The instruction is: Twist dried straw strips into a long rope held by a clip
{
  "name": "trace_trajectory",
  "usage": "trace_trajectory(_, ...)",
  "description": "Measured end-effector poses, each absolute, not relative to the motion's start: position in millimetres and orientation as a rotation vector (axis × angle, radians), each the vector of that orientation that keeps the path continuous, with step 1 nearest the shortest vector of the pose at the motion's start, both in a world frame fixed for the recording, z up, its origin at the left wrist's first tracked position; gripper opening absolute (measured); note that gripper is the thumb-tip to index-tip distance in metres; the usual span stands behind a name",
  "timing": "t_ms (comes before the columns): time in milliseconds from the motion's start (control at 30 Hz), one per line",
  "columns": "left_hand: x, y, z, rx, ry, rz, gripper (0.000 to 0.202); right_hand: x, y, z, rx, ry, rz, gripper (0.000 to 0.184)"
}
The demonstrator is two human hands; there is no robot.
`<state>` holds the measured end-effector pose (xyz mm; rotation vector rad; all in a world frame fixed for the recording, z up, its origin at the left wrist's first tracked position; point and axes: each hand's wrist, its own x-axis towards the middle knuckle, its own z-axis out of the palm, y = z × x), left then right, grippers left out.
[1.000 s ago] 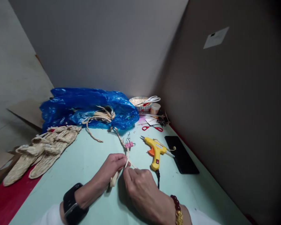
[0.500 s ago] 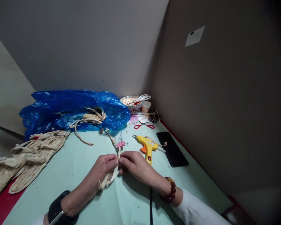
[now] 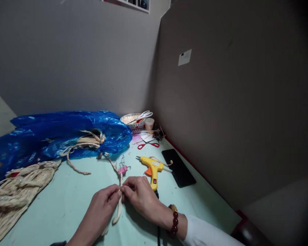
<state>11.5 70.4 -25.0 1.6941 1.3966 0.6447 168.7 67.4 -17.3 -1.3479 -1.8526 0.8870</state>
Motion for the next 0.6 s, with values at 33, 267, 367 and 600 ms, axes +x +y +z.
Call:
trace_trajectory(33,11.5,69.5,-23.3,1.711,1.422,0.638,0.033,168.6,66.7,-16.9,-1.361,-1.843,0.875,0.021)
trace_trajectory(267,12.8,48.3,-11.0,1.716,1.534,0.686,0.038,171.4,61.5,-12.0,-1.41,-1.968,0.627,0.016)
trace_trajectory(367,19.3,34.8,-12.1,1.781,1.485,0.67,0.035,172.4,62.3,-10.8,-1.383,-1.944,0.669,0.017)
trace_trajectory(600,25.0,26.4,-32.1,2.13,1.44,0.59,0.032,174.4,66.4,-15.6,-1.186,-1.672,1.22,0.022)
